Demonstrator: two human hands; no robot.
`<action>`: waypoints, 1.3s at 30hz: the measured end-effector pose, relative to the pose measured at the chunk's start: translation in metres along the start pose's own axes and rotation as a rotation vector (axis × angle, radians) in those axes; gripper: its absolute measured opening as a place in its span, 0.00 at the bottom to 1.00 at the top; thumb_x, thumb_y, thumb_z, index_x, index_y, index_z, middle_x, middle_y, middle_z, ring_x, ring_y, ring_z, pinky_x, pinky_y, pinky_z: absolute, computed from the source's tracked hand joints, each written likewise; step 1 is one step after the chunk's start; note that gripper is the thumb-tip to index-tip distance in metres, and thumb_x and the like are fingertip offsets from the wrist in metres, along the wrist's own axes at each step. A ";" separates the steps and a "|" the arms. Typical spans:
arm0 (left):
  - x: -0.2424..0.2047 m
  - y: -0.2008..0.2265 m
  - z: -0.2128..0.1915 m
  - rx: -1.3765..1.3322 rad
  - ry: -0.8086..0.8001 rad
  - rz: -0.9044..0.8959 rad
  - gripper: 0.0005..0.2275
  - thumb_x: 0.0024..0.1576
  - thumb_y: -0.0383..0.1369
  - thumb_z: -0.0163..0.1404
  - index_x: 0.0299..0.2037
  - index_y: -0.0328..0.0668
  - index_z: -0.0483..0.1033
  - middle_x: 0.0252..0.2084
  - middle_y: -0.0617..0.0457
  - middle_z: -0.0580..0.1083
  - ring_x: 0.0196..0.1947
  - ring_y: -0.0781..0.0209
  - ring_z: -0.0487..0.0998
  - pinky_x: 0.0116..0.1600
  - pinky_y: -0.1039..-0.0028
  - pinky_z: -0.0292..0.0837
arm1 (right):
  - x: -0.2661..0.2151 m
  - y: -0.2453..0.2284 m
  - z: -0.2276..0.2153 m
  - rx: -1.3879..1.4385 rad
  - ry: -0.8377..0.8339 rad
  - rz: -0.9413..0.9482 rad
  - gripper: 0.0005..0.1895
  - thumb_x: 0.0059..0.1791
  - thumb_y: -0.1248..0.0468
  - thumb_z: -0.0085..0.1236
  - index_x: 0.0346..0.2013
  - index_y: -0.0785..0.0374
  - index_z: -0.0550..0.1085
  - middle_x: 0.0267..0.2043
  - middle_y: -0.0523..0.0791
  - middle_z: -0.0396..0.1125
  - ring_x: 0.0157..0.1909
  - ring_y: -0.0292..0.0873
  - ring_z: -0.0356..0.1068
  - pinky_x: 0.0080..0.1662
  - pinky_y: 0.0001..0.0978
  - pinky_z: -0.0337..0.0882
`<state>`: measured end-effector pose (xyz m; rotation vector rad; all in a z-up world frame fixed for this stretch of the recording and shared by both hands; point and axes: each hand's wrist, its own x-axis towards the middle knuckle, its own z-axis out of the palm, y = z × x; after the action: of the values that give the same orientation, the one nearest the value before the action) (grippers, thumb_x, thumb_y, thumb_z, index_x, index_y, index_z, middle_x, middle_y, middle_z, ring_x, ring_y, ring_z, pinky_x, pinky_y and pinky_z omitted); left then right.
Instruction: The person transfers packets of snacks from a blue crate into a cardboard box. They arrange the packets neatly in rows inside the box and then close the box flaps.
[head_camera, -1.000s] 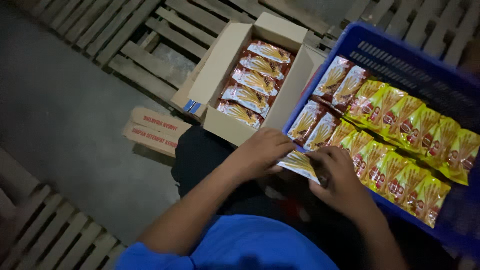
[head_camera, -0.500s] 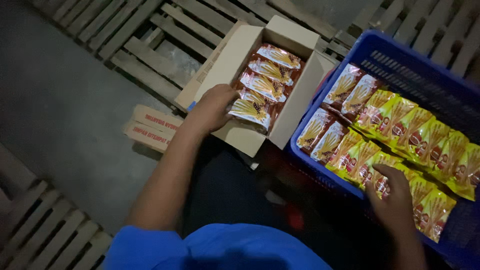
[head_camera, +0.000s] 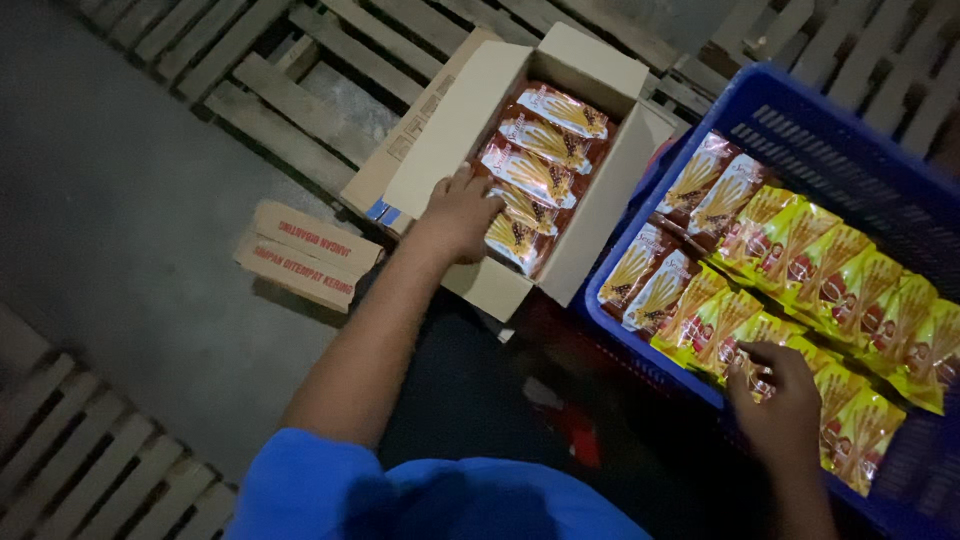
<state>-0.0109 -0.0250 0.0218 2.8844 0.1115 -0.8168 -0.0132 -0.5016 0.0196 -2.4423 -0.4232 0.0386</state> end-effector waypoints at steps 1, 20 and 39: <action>-0.011 0.013 -0.006 -0.002 -0.001 -0.001 0.38 0.50 0.34 0.60 0.73 0.57 0.56 0.79 0.46 0.47 0.79 0.36 0.36 0.76 0.46 0.37 | -0.001 -0.003 -0.001 0.000 -0.002 0.000 0.14 0.51 0.70 0.59 0.52 0.64 0.77 0.50 0.52 0.69 0.53 0.48 0.69 0.53 0.39 0.73; -0.010 0.076 0.007 -0.298 0.032 -0.478 0.58 0.54 0.64 0.55 0.77 0.34 0.27 0.78 0.26 0.33 0.76 0.22 0.38 0.74 0.49 0.44 | 0.001 -0.024 -0.003 -0.054 -0.032 0.131 0.10 0.53 0.67 0.57 0.48 0.64 0.78 0.47 0.50 0.72 0.44 0.48 0.72 0.51 0.38 0.71; -0.027 0.066 -0.028 -0.275 -0.052 -0.469 0.57 0.51 0.72 0.48 0.79 0.46 0.30 0.78 0.32 0.38 0.75 0.32 0.45 0.65 0.51 0.64 | -0.001 -0.027 -0.004 -0.051 -0.044 0.162 0.10 0.52 0.68 0.57 0.47 0.62 0.79 0.46 0.47 0.74 0.42 0.45 0.75 0.48 0.37 0.71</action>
<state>-0.0121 -0.0869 0.0676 2.6001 0.8481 -0.8614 -0.0214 -0.4843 0.0394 -2.5244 -0.2469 0.1521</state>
